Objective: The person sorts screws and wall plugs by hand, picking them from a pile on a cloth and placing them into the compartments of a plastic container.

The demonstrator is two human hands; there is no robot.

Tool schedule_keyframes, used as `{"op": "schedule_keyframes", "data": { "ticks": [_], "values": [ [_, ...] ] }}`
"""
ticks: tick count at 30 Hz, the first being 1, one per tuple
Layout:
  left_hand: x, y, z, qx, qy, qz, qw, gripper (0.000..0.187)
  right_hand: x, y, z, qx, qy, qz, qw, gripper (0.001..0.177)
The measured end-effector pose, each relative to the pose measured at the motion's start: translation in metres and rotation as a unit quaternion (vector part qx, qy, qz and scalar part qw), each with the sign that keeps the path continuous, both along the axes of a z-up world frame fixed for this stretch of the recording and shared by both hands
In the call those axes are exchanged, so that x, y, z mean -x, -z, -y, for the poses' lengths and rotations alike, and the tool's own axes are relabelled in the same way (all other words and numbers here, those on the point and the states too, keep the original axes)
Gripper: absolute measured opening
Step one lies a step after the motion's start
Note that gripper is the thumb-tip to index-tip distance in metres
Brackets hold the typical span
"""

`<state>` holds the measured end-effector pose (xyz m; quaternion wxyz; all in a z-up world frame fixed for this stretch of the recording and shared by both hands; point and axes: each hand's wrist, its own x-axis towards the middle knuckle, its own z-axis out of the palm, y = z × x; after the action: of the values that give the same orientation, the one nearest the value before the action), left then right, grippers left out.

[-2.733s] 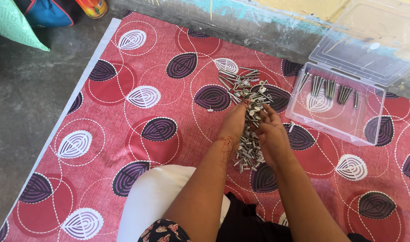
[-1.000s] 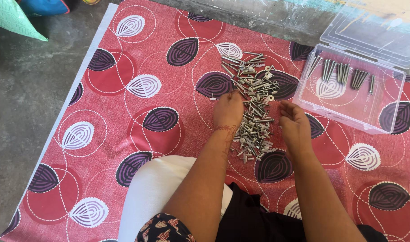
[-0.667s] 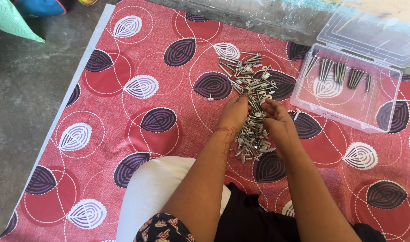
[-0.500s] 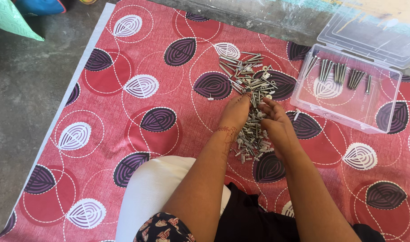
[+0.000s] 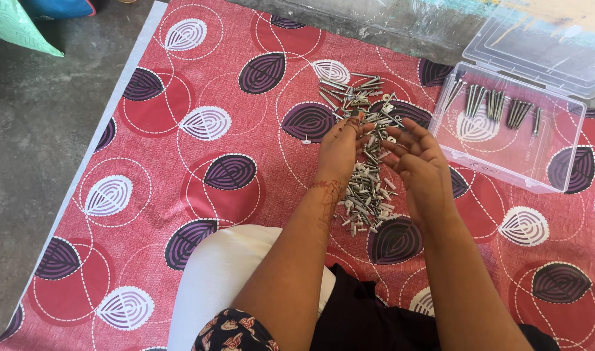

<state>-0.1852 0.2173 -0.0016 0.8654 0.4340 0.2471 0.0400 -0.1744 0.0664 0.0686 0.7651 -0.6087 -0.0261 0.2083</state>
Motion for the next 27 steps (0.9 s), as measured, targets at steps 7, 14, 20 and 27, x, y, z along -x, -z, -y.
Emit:
{"op": "schedule_keyframes", "data": {
  "ticks": [7,14,20,27],
  "values": [
    [-0.004,0.012,-0.002,-0.062,-0.044,-0.042,0.996,0.042,-0.007,0.022,0.010,0.054,0.037,-0.014,0.998,0.061],
    [0.004,0.000,0.004,-0.084,0.031,-0.063,0.994,0.046,-0.015,0.040,0.002,0.091,0.003,0.007,0.996,0.063],
    [0.005,-0.006,0.006,-0.095,0.073,-0.050,0.992,0.055,-0.032,0.055,-0.017,0.134,-0.015,-0.002,0.991,0.070],
    [0.006,-0.003,0.008,-0.116,0.102,-0.048,0.987,0.059,-0.041,0.054,-0.028,0.171,-0.045,-0.023,0.984,0.077]
  ]
}}
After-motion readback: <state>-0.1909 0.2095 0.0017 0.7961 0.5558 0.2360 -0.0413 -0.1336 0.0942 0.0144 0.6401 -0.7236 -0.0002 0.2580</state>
